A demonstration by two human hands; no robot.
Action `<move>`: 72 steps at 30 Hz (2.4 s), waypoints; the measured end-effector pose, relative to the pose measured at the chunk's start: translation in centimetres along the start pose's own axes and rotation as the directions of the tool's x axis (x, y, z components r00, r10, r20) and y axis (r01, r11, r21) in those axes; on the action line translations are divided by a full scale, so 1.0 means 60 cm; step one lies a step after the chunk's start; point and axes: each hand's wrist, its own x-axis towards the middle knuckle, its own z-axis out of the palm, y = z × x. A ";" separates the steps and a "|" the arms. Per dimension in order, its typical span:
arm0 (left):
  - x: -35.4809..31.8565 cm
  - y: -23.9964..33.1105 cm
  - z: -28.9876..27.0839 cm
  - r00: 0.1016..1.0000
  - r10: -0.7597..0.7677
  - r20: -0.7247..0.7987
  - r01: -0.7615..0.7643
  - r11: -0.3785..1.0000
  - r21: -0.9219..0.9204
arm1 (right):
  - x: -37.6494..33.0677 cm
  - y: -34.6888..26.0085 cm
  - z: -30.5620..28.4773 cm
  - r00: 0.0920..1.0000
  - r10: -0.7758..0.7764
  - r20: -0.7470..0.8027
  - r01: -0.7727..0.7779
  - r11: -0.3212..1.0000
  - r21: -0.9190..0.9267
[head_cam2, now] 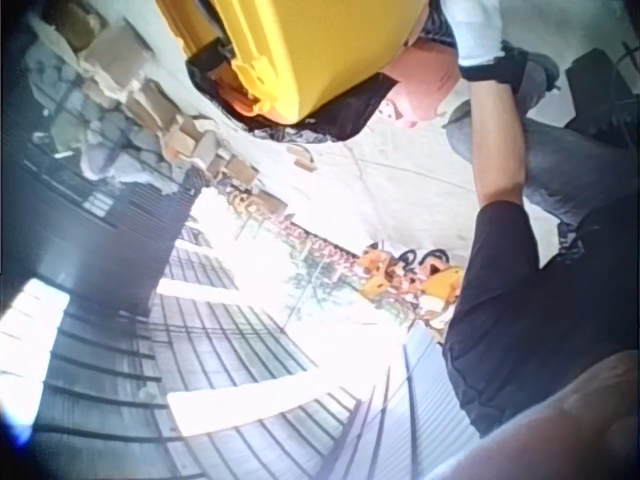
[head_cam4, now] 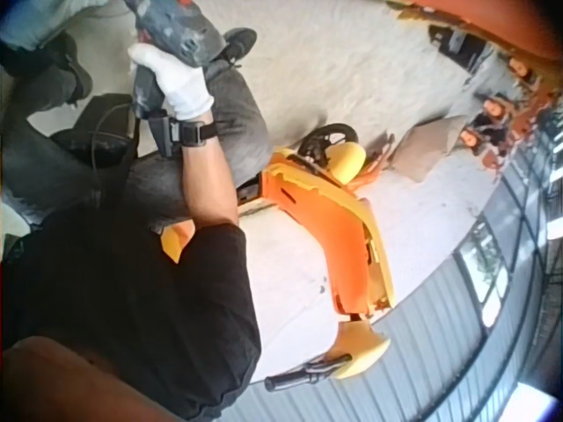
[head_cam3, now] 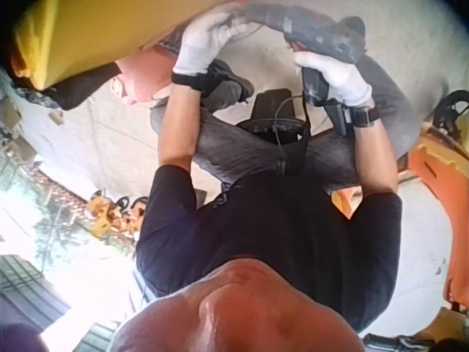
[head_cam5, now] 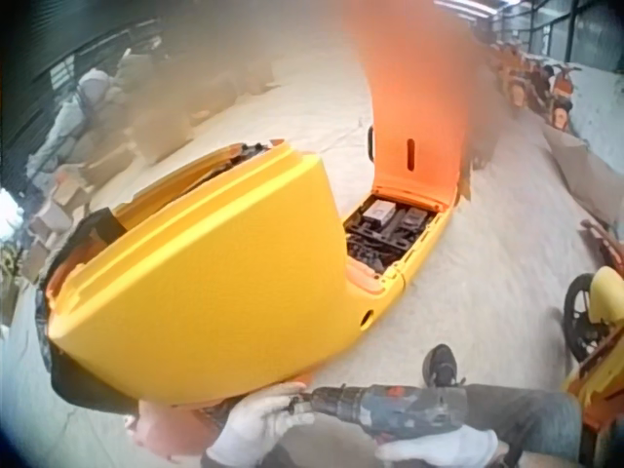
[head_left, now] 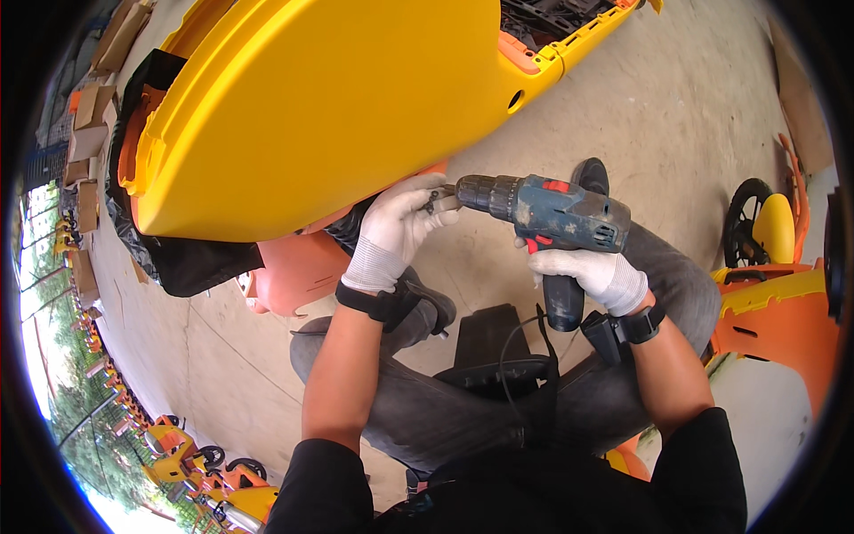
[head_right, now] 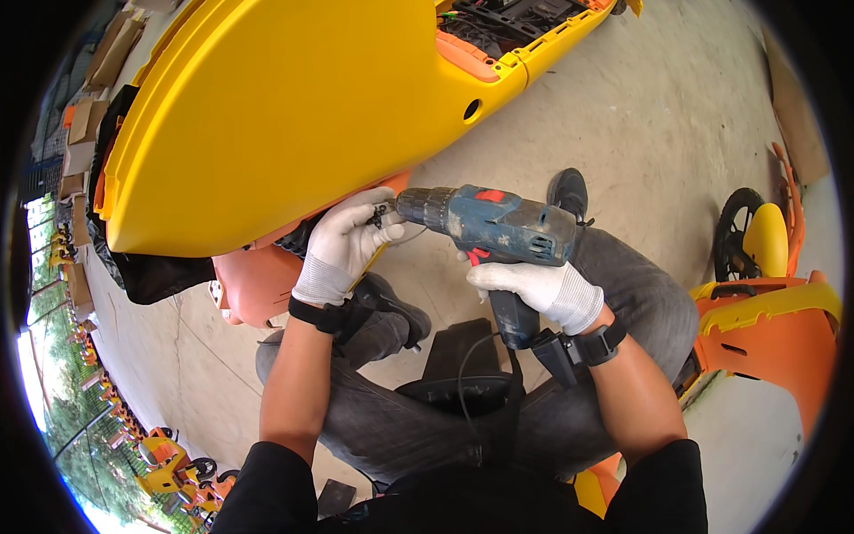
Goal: The person assembles a yellow and orange electric scooter by attaching a black storage box to the rear using a cordless drill. They position the box, insert screws, and tighten them to secure the component.
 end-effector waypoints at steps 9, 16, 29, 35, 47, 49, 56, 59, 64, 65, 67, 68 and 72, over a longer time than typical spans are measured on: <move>-0.004 -0.002 0.001 0.999 0.013 -0.032 -0.007 0.979 0.202 | 0.003 -0.003 0.005 0.999 -0.046 0.010 0.046 0.998 -0.052; -0.003 0.001 0.001 0.999 0.011 -0.035 -0.007 0.992 0.123 | 0.005 0.009 -0.006 0.999 -0.047 0.013 0.048 0.996 -0.074; -0.002 -0.002 -0.006 1.000 0.015 -0.014 -0.013 0.986 0.165 | 0.003 0.010 -0.007 0.998 -0.058 0.025 0.059 0.997 -0.041; 0.003 -0.005 -0.015 0.999 0.024 0.024 -0.028 0.986 0.165 | 0.001 0.010 -0.009 0.998 -0.063 0.023 0.064 0.998 -0.028; 0.006 -0.004 -0.021 0.999 -0.033 0.005 0.030 0.967 0.254 | 0.004 0.004 -0.007 0.999 -0.038 0.039 0.041 0.997 -0.065; 0.002 0.000 -0.011 0.999 -0.041 -0.031 0.048 0.956 0.289 | 0.004 -0.002 -0.004 0.997 -0.061 0.051 0.065 0.995 -0.082; -0.002 0.009 -0.011 0.999 -0.045 -0.028 0.052 0.889 0.454 | 0.002 -0.003 -0.019 0.997 -0.050 0.058 0.063 0.965 -0.255; -0.005 0.012 -0.010 0.999 -0.042 -0.023 0.048 0.844 0.535 | -0.002 -0.007 -0.021 0.993 -0.089 0.071 0.104 0.967 -0.234; -0.014 0.016 -0.007 0.999 -0.046 -0.005 0.039 0.796 0.604 | -0.001 -0.008 -0.027 0.996 -0.053 0.075 0.071 0.964 -0.255; -0.014 0.016 -0.008 0.999 -0.045 0.011 0.029 0.789 0.613 | -0.002 -0.008 -0.027 0.996 -0.063 0.070 0.078 0.970 -0.230; -0.015 0.013 -0.008 0.999 -0.041 0.014 0.024 0.785 0.619 | -0.004 -0.012 -0.025 0.996 -0.013 0.085 0.028 0.983 -0.181; -0.017 0.014 -0.005 0.999 -0.036 0.002 0.027 0.788 0.615 | -0.004 -0.013 -0.024 0.996 0.011 0.093 0.003 0.988 -0.156; -0.022 0.017 0.000 1.000 -0.030 -0.009 0.028 0.757 0.653 | 0.000 0.005 -0.032 0.983 0.134 0.130 -0.138 0.990 0.022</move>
